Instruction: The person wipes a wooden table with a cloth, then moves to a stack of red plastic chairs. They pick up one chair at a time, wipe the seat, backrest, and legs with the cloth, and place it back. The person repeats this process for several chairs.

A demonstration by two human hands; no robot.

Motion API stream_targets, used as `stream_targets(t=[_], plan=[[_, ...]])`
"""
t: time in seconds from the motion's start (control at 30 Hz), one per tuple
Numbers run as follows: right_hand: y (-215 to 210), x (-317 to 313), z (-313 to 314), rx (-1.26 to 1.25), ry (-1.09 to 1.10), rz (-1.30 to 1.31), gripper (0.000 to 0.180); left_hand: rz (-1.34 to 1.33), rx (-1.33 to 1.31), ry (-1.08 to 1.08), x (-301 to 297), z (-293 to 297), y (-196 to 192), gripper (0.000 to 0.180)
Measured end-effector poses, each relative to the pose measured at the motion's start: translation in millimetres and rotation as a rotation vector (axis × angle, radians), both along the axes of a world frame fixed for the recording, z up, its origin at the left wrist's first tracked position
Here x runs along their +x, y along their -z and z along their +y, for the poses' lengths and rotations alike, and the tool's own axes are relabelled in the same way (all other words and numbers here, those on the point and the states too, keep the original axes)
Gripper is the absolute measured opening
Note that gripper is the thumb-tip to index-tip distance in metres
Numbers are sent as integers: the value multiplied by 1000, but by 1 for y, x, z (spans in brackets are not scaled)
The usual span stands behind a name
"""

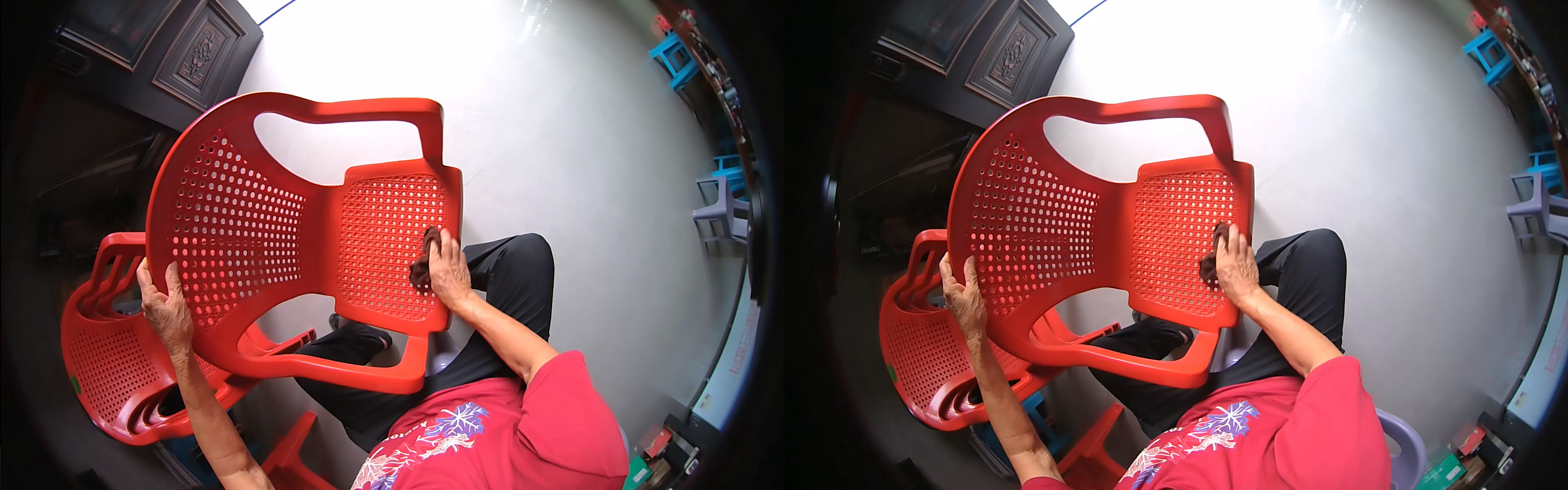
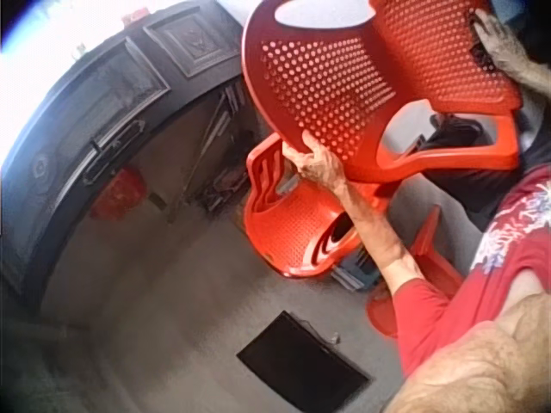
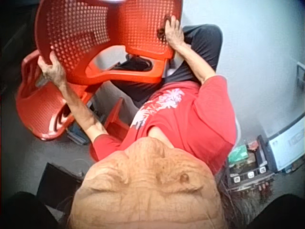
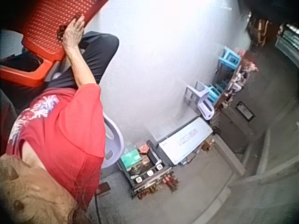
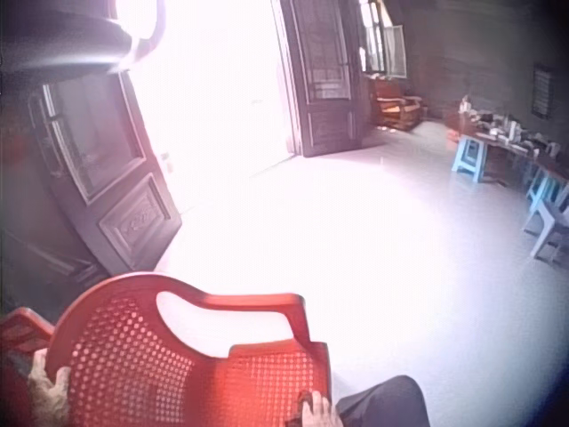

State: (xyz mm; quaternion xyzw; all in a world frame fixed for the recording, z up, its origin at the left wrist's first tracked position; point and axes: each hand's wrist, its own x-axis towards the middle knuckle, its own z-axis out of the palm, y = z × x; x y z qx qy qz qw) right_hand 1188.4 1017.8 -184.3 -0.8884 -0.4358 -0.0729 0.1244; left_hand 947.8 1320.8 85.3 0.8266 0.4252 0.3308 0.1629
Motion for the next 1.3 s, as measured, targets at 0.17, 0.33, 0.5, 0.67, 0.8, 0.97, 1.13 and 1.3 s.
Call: stream_targets(t=[0.17, 0.33, 0.5, 0.67, 0.8, 0.97, 1.13, 1.3], plan=[[17, 82, 40, 371, 429, 62, 34, -37, -54, 11, 5, -3, 0, 29], [43, 127, 32, 697, 897, 736, 40, 40, 31, 7, -1, 11, 6, 32], [82, 67, -21, 864, 698, 1238, 47, 173, 124, -18, -9, 31, 4, 43], [57, 47, -18, 1546, 325, 1637, 35, 611, 582, -195, 1, 18, -1, 63], [61, 48, -7, 1447, 489, 1348, 35, 536, 296, 435, 33, -95, 19, 72], [78, 47, 5, 1189, 715, 1194, 36, 940, 147, 754, 17, -239, 66, 81], [92, 67, 24, 1196, 772, 1170, 42, 825, 137, 804, 15, -226, 86, 72], [90, 100, 49, 1123, 568, 1055, 32, 543, 188, 830, 46, -183, 116, 72]])
